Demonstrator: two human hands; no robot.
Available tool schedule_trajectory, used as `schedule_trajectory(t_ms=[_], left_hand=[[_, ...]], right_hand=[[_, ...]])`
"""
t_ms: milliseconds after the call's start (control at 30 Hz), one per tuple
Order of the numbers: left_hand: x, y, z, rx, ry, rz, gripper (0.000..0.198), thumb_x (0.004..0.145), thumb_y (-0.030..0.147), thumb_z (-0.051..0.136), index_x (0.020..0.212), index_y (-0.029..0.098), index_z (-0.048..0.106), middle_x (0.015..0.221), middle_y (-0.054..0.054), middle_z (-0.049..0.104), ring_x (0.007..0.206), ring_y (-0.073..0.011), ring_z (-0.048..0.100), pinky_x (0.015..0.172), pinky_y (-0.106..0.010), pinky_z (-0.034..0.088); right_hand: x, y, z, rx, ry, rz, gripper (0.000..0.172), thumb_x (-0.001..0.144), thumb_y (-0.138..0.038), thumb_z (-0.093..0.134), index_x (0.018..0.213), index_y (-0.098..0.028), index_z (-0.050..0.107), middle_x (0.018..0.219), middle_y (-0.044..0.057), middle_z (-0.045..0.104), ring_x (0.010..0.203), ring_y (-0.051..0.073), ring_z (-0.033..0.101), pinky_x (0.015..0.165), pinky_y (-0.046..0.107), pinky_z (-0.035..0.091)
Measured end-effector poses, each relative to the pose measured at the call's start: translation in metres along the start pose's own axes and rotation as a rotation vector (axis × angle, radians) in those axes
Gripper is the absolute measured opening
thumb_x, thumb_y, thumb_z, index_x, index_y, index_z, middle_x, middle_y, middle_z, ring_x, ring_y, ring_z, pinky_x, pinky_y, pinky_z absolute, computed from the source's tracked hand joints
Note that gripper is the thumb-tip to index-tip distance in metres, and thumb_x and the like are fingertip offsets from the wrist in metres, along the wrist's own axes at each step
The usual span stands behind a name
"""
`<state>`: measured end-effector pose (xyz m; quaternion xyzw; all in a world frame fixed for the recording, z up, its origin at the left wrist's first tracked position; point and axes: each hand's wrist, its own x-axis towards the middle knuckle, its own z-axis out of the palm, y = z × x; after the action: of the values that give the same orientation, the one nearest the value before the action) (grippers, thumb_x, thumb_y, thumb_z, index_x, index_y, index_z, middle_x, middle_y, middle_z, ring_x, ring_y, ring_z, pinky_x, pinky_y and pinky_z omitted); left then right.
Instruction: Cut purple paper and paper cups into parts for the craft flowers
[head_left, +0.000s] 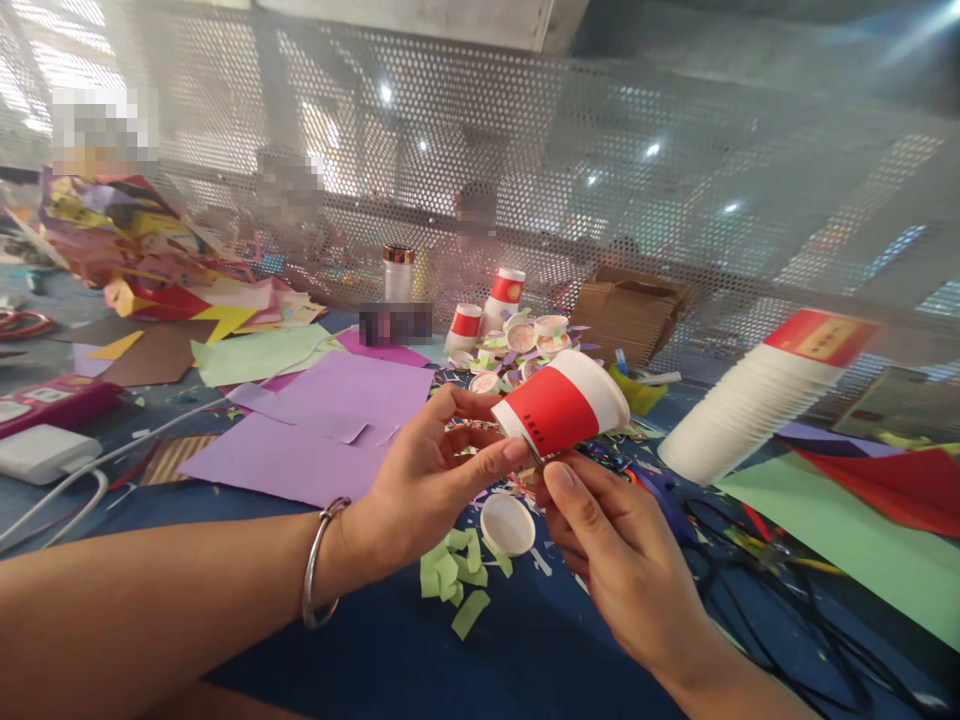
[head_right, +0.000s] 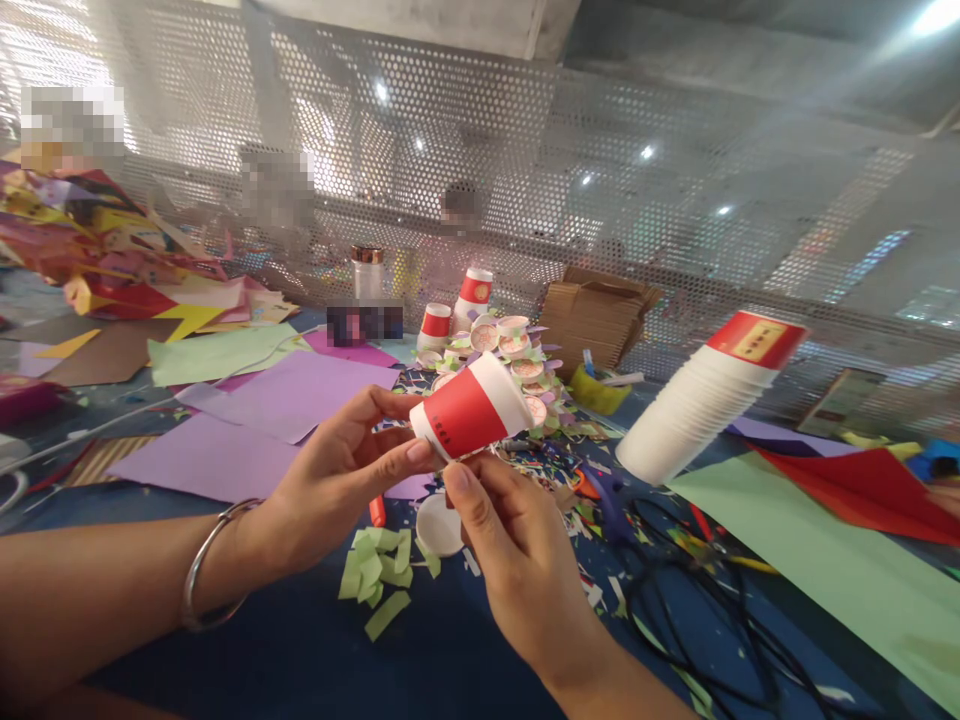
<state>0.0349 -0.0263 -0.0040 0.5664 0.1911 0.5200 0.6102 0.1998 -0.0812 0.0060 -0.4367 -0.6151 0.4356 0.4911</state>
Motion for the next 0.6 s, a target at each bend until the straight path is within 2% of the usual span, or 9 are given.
schedule_trajectory(t_ms=[133, 367, 600], left_hand=[[0.0014, -0.0001, 0.0000, 0.018, 0.002, -0.003, 0.036, 0.084, 0.035, 0.074, 0.106, 0.018, 0.052, 0.096, -0.007, 0.069, 0.091, -0.0190, 0.067, 0.081, -0.034, 0.054], [0.0043, 0.0000, -0.0015, -0.002, -0.009, -0.038, 0.039, 0.083, 0.034, 0.076, 0.108, 0.016, 0.052, 0.096, -0.008, 0.070, 0.086, -0.0162, 0.066, 0.079, -0.031, 0.054], [0.0039, 0.0017, 0.0001, 0.013, -0.016, 0.047, 0.036, 0.084, 0.031, 0.076, 0.105, 0.017, 0.051, 0.096, -0.007, 0.069, 0.086, -0.0148, 0.065, 0.073, -0.027, 0.054]], right_hand=[[-0.0002, 0.0003, 0.0001, 0.025, 0.014, 0.012, 0.039, 0.096, -0.053, 0.054, 0.075, -0.020, 0.053, 0.057, -0.009, 0.026, 0.045, 0.006, 0.015, 0.039, 0.024, 0.011], [0.0011, 0.0039, 0.0001, 0.098, 0.021, 0.053, 0.041, 0.094, -0.055, 0.057, 0.074, -0.019, 0.054, 0.054, -0.009, 0.023, 0.045, 0.006, 0.014, 0.039, 0.023, 0.008], [-0.0003, 0.0013, -0.0010, 0.123, 0.013, 0.057, 0.040, 0.094, -0.055, 0.057, 0.074, -0.020, 0.054, 0.052, -0.009, 0.025, 0.045, 0.007, 0.015, 0.040, 0.023, 0.009]])
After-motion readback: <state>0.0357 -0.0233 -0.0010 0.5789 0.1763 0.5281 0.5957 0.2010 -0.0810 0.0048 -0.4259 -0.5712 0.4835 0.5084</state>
